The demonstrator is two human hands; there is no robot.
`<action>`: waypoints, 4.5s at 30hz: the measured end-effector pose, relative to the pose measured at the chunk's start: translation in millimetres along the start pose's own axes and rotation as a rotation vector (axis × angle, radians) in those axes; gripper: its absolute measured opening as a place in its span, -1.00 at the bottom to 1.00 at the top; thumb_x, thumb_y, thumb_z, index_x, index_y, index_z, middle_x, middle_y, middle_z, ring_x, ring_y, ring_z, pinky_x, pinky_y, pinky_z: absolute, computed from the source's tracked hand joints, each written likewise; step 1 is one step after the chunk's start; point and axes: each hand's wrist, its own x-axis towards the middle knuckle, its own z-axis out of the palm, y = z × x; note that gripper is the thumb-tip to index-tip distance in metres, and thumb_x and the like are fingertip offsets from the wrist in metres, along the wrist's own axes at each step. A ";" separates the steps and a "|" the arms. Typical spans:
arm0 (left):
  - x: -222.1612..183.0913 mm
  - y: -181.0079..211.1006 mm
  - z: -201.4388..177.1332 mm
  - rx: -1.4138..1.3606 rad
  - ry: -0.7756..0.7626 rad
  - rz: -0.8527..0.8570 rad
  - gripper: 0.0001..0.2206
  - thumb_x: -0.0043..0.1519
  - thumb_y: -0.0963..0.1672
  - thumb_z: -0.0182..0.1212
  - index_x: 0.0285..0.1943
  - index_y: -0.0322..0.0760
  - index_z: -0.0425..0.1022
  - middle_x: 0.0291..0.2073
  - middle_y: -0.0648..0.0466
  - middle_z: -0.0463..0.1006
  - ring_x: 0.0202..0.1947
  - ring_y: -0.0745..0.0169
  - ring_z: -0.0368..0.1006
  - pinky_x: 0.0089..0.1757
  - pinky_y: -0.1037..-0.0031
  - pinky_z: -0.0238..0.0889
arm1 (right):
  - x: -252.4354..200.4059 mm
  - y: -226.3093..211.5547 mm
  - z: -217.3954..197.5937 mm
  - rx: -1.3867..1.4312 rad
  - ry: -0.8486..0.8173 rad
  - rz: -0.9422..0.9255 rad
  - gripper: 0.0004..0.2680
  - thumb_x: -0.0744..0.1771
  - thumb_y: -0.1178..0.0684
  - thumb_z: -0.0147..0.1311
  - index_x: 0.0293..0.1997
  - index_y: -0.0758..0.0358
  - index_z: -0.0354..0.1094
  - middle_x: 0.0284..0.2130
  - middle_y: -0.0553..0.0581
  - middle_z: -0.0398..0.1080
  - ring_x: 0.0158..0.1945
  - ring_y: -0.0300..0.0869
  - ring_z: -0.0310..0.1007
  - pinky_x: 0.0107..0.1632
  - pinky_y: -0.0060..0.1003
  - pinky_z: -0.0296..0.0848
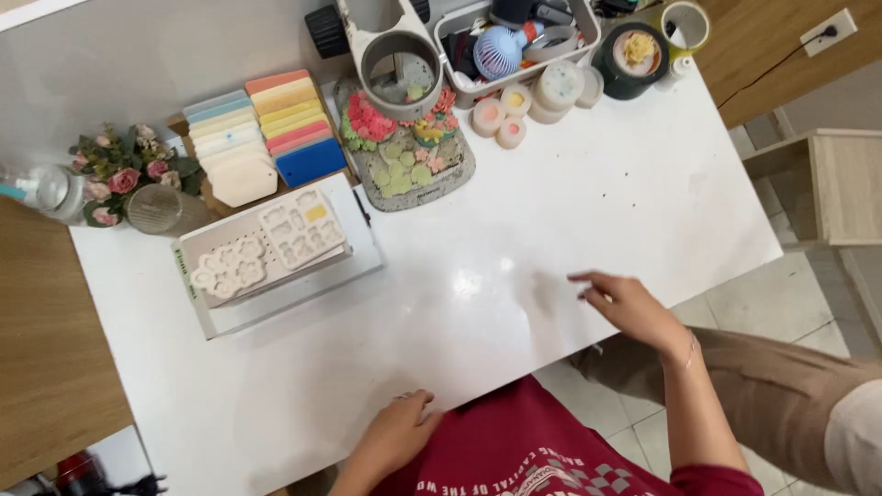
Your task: Put on white latex gloves and organize green wire ties on a workshop table.
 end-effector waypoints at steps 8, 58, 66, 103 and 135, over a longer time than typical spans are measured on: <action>62.7 192.3 -147.5 0.123 0.288 -0.157 -0.55 0.32 0.07 0.02 0.24 -0.27 0.39 -0.06 -0.16 0.56 -0.10 -0.17 0.53 -0.10 0.13 0.40 | 259.4 -118.4 -107.7 -0.191 0.512 -0.681 -0.72 0.32 0.06 0.24 0.15 0.21 0.42 0.00 0.24 0.48 0.03 0.12 0.44 0.09 -0.07 0.42; 392.5 239.0 -265.5 -1.545 0.562 0.882 -0.85 0.59 -0.17 0.13 -0.03 -0.37 0.38 -0.04 -0.07 0.50 -0.02 0.27 0.46 -0.01 0.42 0.33 | 364.5 -24.9 -170.7 0.731 0.538 -0.634 -0.70 0.43 0.30 0.10 0.35 0.38 0.22 0.14 0.13 0.41 0.21 -0.22 0.42 0.33 -0.31 0.41; 311.0 253.2 -204.5 -2.140 -0.161 0.763 -0.51 0.49 0.11 -0.18 0.43 -0.20 0.29 0.27 0.00 0.47 0.27 0.02 0.41 0.23 0.13 0.29 | 334.3 -97.6 -117.8 -0.126 0.570 -0.863 -0.52 0.20 0.02 0.44 0.23 0.10 0.36 0.27 0.27 0.30 0.30 0.15 0.26 0.25 0.05 0.24; -342.4 -41.9 317.1 -1.469 2.058 0.253 -0.76 0.31 -0.07 0.33 -0.02 -0.34 0.55 -0.24 0.09 0.62 -0.40 0.42 0.52 -0.34 0.57 0.41 | -233.5 -227.4 326.0 0.688 -1.017 -0.453 -0.84 0.33 0.41 0.04 -0.06 0.40 0.45 -0.21 0.22 0.56 -0.16 -0.16 0.56 -0.07 -0.32 0.51; -384.5 -184.5 114.2 -0.870 2.056 -0.333 -0.77 0.18 -0.08 0.31 -0.22 -0.39 0.51 -0.35 0.00 0.66 -0.34 0.20 0.64 -0.24 0.41 0.50 | -250.2 -431.7 514.6 -0.029 -1.353 -0.498 -0.78 0.43 0.12 -0.12 0.22 0.26 0.24 -0.07 0.37 0.44 -0.39 -0.19 0.54 -0.25 -0.29 0.58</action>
